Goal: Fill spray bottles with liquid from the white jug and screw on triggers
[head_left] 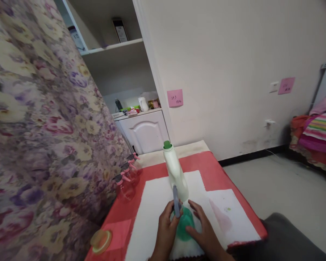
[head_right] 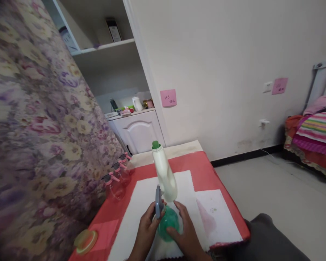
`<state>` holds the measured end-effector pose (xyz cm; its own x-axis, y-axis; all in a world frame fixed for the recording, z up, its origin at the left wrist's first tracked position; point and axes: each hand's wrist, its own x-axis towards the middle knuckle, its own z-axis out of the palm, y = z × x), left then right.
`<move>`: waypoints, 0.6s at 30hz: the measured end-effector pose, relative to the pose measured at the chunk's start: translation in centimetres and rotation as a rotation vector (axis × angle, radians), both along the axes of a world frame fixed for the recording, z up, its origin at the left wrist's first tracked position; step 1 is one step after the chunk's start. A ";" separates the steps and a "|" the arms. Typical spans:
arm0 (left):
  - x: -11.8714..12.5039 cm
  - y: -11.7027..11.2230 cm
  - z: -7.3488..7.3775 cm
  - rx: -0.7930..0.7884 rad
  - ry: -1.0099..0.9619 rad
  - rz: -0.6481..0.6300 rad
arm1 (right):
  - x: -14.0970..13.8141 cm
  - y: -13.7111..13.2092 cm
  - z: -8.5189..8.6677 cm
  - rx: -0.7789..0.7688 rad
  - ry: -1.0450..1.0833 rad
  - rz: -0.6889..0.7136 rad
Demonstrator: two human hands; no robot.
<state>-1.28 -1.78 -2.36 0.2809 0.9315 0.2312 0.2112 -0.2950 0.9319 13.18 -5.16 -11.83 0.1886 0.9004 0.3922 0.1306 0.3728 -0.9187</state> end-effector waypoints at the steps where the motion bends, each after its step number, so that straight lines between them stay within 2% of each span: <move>1: 0.0 0.0 -0.1 0.002 0.002 -0.001 | 0.3 -0.1 1.1 0.022 -0.003 -0.027; 5: -0.1 0.2 -0.8 0.028 -0.006 -0.002 | 0.5 0.0 6.0 0.080 -0.054 -0.006; 8: -0.3 0.4 -1.4 0.043 -0.015 0.008 | -0.2 0.6 8.3 0.048 -0.077 -0.006; 10: -0.3 0.6 -1.6 0.039 -0.028 0.010 | -0.7 0.9 8.8 0.018 -0.079 -0.015; 18: 0.0 0.7 -1.5 0.051 -0.089 0.008 | -0.8 1.4 8.8 0.013 -0.128 0.037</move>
<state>-1.32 -1.12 -3.88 0.2497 0.9200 0.3022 0.1305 -0.3412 0.9309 12.41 -3.80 -2.99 0.1027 0.9004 0.4228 0.2319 0.3916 -0.8904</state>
